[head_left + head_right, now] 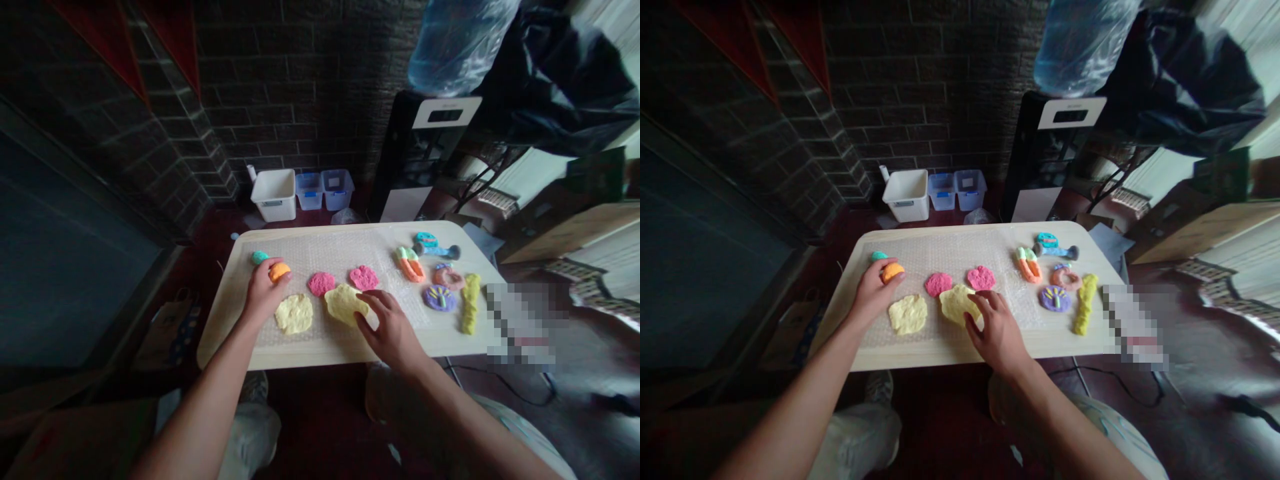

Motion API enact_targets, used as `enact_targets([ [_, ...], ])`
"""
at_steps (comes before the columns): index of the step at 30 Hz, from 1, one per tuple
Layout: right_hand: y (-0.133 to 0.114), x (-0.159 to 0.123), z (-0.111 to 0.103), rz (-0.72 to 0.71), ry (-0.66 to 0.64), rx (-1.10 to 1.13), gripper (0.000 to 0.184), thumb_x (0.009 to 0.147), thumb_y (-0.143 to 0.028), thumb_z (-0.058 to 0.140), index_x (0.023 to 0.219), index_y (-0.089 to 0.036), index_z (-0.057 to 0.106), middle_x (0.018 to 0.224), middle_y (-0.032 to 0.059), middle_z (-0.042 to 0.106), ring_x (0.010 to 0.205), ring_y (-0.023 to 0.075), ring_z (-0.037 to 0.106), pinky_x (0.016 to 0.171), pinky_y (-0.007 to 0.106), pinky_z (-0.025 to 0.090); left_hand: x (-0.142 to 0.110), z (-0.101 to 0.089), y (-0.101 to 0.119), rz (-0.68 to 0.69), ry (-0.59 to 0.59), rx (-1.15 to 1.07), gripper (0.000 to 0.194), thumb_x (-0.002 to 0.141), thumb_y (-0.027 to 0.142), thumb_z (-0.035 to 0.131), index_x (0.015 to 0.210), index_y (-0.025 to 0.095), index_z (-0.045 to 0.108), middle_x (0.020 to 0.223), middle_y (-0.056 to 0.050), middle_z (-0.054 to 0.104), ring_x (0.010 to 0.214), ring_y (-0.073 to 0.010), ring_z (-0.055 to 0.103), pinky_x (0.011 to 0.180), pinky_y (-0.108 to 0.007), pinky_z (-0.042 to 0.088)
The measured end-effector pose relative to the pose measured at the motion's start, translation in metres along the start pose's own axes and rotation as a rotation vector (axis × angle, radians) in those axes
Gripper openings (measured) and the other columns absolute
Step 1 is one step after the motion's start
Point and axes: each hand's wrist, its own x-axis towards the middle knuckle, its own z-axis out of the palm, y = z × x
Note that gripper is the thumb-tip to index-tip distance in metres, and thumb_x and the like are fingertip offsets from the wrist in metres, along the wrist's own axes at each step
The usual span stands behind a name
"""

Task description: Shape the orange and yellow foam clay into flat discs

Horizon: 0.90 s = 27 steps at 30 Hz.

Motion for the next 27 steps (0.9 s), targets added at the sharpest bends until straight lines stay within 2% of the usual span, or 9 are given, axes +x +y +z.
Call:
enact_targets([
  [3,-0.004,0.004,-0.014,0.029,0.021,0.091,0.029,0.102,-0.026,0.061,0.128,-0.017,0.07,0.123,0.0166,0.072,0.11,0.0301,0.073,0.094,0.048,0.063,-0.009,-0.004,0.016,-0.12,-0.024,-0.162,0.026,0.071,0.033,0.076,0.09,0.02,0.063,0.09,-0.004,0.066,0.079,-0.0205,0.066,0.072,-0.033,0.055],
  [6,-0.011,0.006,-0.017,0.066,0.036,0.165,0.026,0.101,-0.024,0.061,0.124,-0.018,0.071,0.12,0.015,0.073,0.102,0.0269,0.074,0.087,0.043,0.064,-0.019,-0.009,0.033,-0.229,-0.043,-0.289,0.024,0.072,0.04,0.069,0.078,0.021,0.055,0.072,-0.001,0.06,0.055,-0.0145,0.056,0.048,-0.025,0.042],
  [8,-0.019,0.007,-0.013,0.05,0.047,0.198,0.025,0.099,-0.022,0.062,0.121,-0.018,0.072,0.117,0.0143,0.073,0.1,0.0261,0.073,0.085,0.041,0.064,-0.025,-0.011,0.043,-0.257,-0.02,-0.338,0.029,0.075,0.045,0.07,0.073,0.022,0.053,0.062,0.003,0.054,0.046,-0.0105,0.047,0.04,-0.021,0.03],
  [11,-0.041,0.01,0.0,0.023,0.011,0.258,0.024,0.099,-0.02,0.061,0.12,-0.017,0.072,0.116,0.014,0.073,0.101,0.0255,0.072,0.086,0.04,0.062,-0.035,-0.007,0.057,-0.261,0.023,-0.382,0.037,0.078,0.048,0.074,0.067,0.022,0.049,0.053,0.006,0.046,0.038,-0.0058,0.036,0.037,-0.019,0.019],
  [14,-0.066,0.017,0.017,0.015,0.011,0.36,0.023,0.101,-0.024,0.06,0.118,-0.016,0.073,0.114,0.0145,0.073,0.1,0.0252,0.072,0.085,0.039,0.061,-0.043,0.003,0.068,-0.269,0.02,-0.41,0.043,0.078,0.049,0.074,0.061,0.022,0.045,0.048,0.007,0.04,0.035,-0.0048,0.032,0.036,-0.018,0.018],
  [20,-0.098,0.046,0.052,0.226,0.117,0.728,0.034,0.11,-0.039,0.048,0.122,-0.016,0.07,0.115,0.0141,0.077,0.102,0.025,0.074,0.083,0.037,0.06,-0.046,0.022,0.078,-0.285,-0.029,-0.419,0.053,0.079,0.055,0.075,0.056,0.023,0.04,0.045,0.007,0.035,0.034,-0.0054,0.029,0.035,-0.02,0.017],
  [23,-0.104,0.059,0.062,0.231,0.151,0.792,0.035,0.107,-0.042,0.051,0.126,-0.016,0.066,0.117,0.0147,0.075,0.099,0.0246,0.073,0.078,0.035,0.06,-0.043,0.022,0.072,-0.256,-0.05,-0.409,0.054,0.084,0.064,0.071,0.06,0.021,0.047,0.05,0.005,0.041,0.038,-0.0074,0.036,0.036,-0.021,0.023],
  [25,-0.105,0.066,0.067,0.172,0.135,0.724,0.033,0.103,-0.041,0.059,0.126,-0.017,0.066,0.117,0.0135,0.073,0.099,0.0246,0.071,0.074,0.034,0.06,-0.04,0.022,0.063,-0.237,-0.091,-0.437,0.054,0.086,0.07,0.066,0.067,0.021,0.055,0.056,0.003,0.048,0.045,-0.0102,0.046,0.04,-0.022,0.032],
  [27,-0.102,0.073,0.073,0.098,0.135,0.6,0.034,0.097,-0.035,0.069,0.126,-0.018,0.067,0.12,0.013,0.071,0.108,0.0261,0.068,0.081,0.036,0.061,-0.037,0.021,0.051,-0.25,-0.107,-0.501,0.053,0.087,0.073,0.062,0.082,0.02,0.062,0.067,0.0,0.059,0.058,-0.0161,0.06,0.049,-0.026,0.046],
])
